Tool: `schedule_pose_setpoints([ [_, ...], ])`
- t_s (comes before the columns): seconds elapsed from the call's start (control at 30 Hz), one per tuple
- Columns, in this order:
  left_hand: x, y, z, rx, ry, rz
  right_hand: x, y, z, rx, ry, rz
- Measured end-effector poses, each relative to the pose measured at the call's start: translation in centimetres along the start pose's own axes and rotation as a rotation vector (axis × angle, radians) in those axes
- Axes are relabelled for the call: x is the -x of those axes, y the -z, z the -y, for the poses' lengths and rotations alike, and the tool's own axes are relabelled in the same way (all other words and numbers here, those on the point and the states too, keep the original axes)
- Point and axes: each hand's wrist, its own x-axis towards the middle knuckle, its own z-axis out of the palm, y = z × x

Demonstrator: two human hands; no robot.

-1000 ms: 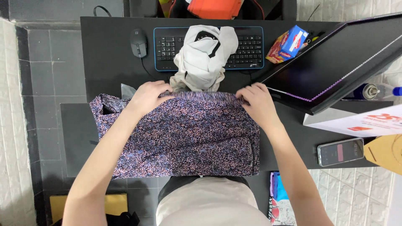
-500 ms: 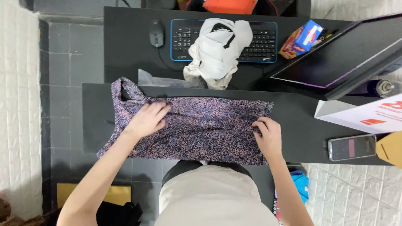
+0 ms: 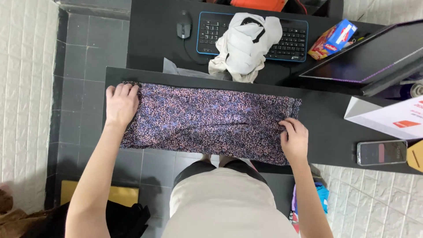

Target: Folding various clothing items on a desk in a retail environment.

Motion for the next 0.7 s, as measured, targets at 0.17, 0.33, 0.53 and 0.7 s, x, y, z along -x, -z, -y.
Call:
schedule_pose_setpoints([
  [0.17, -0.2, 5.2, -4.3, 0.060, 0.095, -0.101, 0.8, 1.1, 2.2, -0.135, -0.170, -0.129],
  [0.33, -3.0, 10.0, -14.3, 0.549, -0.048, -0.135, 0.8, 1.2, 3.5, -0.216, -0.606, -0.181],
  [0.53, -2.9, 12.0, -23.5, 0.741, -0.350, 0.021, -0.6, -1.4, 3.1, -0.126, -0.857, 0.059],
  [0.7, -1.7, 10.5, -25.1, 0.690, -0.299, 0.045, -1.0, -0.6, 3.3, -0.242, -0.759, 0.064],
])
